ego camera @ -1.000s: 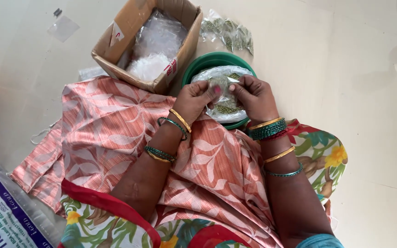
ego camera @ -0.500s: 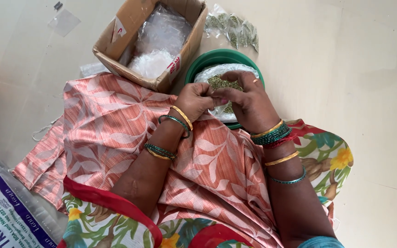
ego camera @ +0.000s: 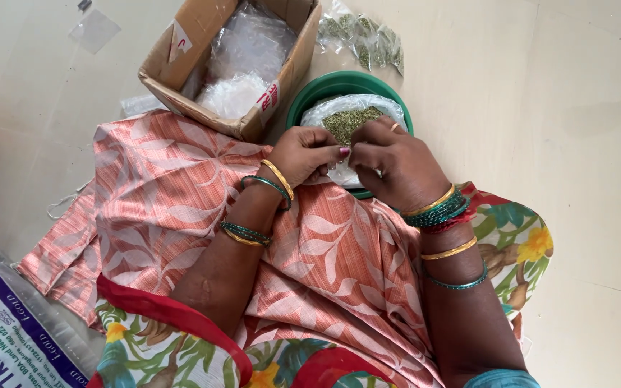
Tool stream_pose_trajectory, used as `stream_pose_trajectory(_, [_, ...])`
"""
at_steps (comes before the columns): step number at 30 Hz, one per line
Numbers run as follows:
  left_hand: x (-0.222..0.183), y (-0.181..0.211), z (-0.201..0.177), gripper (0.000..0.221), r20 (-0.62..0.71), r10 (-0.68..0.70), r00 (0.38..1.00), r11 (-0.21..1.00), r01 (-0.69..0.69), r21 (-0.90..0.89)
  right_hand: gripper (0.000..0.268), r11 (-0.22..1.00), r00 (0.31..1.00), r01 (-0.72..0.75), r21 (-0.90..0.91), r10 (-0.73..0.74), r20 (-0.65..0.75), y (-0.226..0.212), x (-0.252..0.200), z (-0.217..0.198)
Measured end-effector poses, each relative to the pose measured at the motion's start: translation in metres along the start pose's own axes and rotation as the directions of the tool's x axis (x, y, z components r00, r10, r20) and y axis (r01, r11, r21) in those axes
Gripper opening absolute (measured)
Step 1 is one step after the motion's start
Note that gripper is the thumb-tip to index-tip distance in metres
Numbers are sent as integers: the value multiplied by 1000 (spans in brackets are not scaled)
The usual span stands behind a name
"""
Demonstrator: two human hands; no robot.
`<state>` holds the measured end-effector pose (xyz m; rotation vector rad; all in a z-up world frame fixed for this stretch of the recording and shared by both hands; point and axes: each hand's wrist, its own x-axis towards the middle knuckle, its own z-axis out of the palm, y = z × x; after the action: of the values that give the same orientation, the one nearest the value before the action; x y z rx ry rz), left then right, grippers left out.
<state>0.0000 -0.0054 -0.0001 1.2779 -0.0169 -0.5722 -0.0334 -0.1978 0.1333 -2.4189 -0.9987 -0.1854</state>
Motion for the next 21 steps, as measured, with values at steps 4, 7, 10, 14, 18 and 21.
stream_pose_trajectory(4, [7, -16, -3, 12, 10, 45, 999, 999, -45, 30, 15, 1000, 989, 1, 9, -2, 148, -3, 1, 5])
stream_pose_trajectory(7, [3, -10, 0, 14, -10, 222, 975, 948, -213, 237, 13, 995, 960, -102, 16, 94, 264, -6, 1, 8])
stream_pose_trajectory(10, [-4, 2, 7, 16, -40, 433, 900, 784, -355, 509, 27, 978, 933, -206, -41, 209, 293, -6, 1, 11])
stream_pose_trajectory(14, [-14, 17, 19, 14, -114, 555, 824, 670, -362, 648, 40, 968, 957, -249, 14, 244, 156, -6, -3, 17])
stream_pose_trajectory(18, [-17, 20, 22, 14, -212, 609, 765, 674, -357, 647, 36, 960, 955, -266, -93, 275, 111, -4, -5, 26])
stream_pose_trajectory(21, [-16, 15, 24, 14, -237, 642, 729, 681, -401, 612, 27, 921, 914, -358, -154, 379, 143, -6, 2, 25])
